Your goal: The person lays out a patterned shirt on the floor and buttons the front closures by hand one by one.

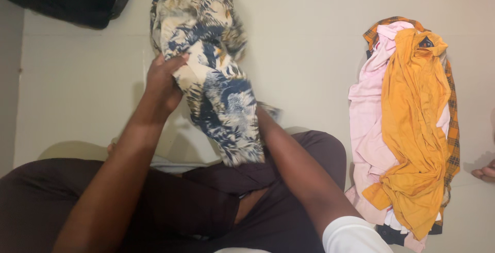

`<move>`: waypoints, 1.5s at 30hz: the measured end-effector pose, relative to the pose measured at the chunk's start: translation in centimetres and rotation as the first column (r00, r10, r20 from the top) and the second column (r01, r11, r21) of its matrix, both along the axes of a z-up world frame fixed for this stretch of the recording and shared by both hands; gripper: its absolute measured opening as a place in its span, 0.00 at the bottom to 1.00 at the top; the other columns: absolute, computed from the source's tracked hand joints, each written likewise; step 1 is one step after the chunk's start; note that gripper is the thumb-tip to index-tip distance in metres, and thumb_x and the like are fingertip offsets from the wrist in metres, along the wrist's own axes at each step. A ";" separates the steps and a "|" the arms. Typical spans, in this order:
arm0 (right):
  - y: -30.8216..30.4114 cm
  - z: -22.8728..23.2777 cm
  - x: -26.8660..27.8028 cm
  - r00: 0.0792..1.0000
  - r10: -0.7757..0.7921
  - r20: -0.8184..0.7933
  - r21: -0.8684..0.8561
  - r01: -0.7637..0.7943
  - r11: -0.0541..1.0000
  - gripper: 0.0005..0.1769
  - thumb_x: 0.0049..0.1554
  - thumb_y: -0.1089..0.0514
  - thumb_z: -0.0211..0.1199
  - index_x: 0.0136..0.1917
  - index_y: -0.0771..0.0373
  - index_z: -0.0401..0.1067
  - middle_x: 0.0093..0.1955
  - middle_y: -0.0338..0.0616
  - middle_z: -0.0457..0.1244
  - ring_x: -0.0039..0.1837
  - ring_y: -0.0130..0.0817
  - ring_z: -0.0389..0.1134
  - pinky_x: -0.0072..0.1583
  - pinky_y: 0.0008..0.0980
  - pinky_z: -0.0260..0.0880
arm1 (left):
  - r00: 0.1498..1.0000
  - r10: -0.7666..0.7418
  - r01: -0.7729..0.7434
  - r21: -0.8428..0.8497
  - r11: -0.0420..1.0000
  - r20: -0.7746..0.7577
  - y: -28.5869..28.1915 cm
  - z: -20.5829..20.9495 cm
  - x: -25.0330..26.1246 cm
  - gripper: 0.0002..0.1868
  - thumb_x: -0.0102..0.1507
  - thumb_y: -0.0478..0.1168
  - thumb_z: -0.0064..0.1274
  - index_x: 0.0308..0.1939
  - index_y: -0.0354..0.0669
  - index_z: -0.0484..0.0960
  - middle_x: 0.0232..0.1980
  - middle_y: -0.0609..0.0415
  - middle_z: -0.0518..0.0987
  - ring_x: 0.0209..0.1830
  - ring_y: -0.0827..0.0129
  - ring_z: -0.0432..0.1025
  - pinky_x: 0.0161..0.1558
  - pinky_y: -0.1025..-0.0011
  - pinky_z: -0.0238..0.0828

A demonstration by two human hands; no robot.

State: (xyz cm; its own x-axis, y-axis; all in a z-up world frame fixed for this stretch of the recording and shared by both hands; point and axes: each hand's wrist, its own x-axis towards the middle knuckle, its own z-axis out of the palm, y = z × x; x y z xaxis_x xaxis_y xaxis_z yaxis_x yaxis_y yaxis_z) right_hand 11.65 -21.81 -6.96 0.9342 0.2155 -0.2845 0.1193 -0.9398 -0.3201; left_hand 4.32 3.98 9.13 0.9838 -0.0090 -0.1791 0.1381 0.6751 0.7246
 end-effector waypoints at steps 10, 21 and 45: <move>-5.0 1.6 3.6 0.945 -0.001 -0.328 0.224 0.079 0.971 0.32 0.65 0.41 0.52 0.68 0.65 0.76 0.69 0.60 0.67 0.66 0.52 0.70 0.67 0.45 0.70 | 0.879 -0.442 0.127 0.806 0.578 0.178 -4.2 -4.8 -1.3 0.41 0.72 0.48 0.56 0.75 0.22 0.51 0.71 0.27 0.63 0.67 0.45 0.66 0.65 0.53 0.66; -2.8 3.8 2.5 0.870 -0.143 -0.473 0.693 0.467 0.549 0.27 0.58 0.60 0.60 0.71 0.64 0.65 0.57 0.50 0.68 0.59 0.40 0.69 0.61 0.39 0.69 | 0.994 0.102 -0.013 0.962 -0.271 0.042 -0.1 -8.8 -2.0 0.24 0.67 0.46 0.49 0.59 0.30 0.71 0.55 0.31 0.73 0.57 0.39 0.69 0.56 0.43 0.66; -7.6 4.4 3.2 0.920 -0.076 -0.384 0.675 0.336 0.657 0.44 0.51 0.63 0.65 0.77 0.66 0.52 0.68 0.57 0.64 0.66 0.44 0.68 0.65 0.38 0.67 | 0.949 -0.073 0.210 0.441 0.873 -0.308 2.1 -8.6 -2.5 0.66 0.48 0.33 0.65 0.79 0.50 0.34 0.67 0.38 0.71 0.63 0.47 0.71 0.59 0.53 0.72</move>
State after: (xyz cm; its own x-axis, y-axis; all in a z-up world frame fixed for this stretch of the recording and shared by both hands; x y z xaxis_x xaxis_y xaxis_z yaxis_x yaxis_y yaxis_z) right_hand 14.86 -29.42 -2.59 0.8751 0.2838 -0.3920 -0.2700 -0.3859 -0.8821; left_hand 1.87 6.08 0.48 0.8888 0.0071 -0.4582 0.4446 0.2291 0.8659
